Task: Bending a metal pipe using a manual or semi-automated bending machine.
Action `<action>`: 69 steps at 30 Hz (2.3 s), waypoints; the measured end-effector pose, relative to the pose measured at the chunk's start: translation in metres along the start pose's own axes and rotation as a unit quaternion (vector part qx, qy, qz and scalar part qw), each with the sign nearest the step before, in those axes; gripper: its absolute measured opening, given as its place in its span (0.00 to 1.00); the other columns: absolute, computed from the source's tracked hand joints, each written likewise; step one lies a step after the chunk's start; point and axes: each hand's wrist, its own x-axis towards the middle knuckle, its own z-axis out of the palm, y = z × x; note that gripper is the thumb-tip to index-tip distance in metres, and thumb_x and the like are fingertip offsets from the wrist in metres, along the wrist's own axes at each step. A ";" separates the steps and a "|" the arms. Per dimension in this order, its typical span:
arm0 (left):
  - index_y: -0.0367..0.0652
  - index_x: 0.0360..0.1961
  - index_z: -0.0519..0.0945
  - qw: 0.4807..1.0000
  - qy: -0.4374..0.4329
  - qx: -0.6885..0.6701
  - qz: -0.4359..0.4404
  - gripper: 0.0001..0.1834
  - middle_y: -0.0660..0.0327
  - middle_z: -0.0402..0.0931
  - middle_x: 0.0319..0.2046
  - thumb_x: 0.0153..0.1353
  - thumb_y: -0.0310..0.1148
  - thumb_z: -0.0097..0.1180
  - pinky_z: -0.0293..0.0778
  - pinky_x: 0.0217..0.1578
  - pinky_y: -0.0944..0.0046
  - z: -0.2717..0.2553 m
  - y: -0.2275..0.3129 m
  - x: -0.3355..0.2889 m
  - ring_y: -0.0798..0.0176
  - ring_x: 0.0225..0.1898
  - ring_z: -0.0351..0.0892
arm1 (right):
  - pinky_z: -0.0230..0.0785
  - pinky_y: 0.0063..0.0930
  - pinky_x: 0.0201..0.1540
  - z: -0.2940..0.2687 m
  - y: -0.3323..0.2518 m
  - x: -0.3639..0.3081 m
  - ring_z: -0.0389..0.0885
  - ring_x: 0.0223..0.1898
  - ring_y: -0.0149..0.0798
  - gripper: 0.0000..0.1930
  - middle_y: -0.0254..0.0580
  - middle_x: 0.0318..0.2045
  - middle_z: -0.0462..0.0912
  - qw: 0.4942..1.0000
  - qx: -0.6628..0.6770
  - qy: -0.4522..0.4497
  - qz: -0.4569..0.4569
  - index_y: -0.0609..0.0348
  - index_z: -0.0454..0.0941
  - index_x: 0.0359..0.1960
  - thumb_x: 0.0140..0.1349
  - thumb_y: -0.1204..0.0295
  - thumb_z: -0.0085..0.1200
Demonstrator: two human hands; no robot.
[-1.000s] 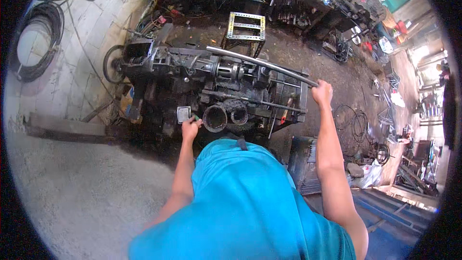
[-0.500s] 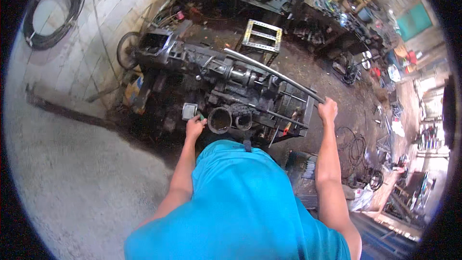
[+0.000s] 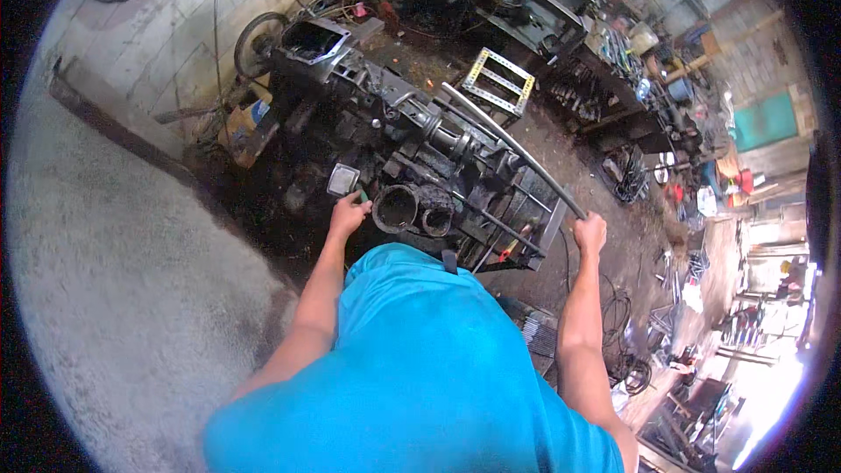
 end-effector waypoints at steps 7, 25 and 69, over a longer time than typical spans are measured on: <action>0.35 0.57 0.71 0.996 -0.027 0.084 0.017 0.30 0.53 0.83 0.32 0.53 0.37 0.61 0.75 0.35 0.63 -0.002 -0.011 0.006 0.63 0.29 0.81 | 0.71 0.46 0.47 -0.004 -0.006 0.000 0.79 0.42 0.58 0.16 0.61 0.36 0.80 0.999 -0.011 0.001 0.030 0.59 0.82 0.39 0.49 0.70 0.47; 0.40 0.56 0.73 0.995 -0.018 0.093 -0.007 0.34 0.44 0.76 0.48 0.47 0.42 0.66 0.70 0.50 0.58 -0.007 -0.028 0.022 0.49 0.50 0.77 | 0.69 0.47 0.47 0.005 0.000 -0.005 0.78 0.43 0.60 0.15 0.61 0.37 0.80 0.999 0.012 0.024 0.024 0.57 0.81 0.37 0.48 0.69 0.47; 0.46 0.59 0.71 0.991 -0.044 0.123 -0.031 0.34 0.46 0.77 0.47 0.49 0.43 0.64 0.69 0.50 0.57 -0.018 0.008 -0.008 0.48 0.49 0.77 | 0.69 0.46 0.48 -0.001 -0.005 -0.007 0.78 0.44 0.58 0.17 0.61 0.37 0.80 0.999 -0.009 -0.015 0.032 0.55 0.82 0.39 0.48 0.63 0.54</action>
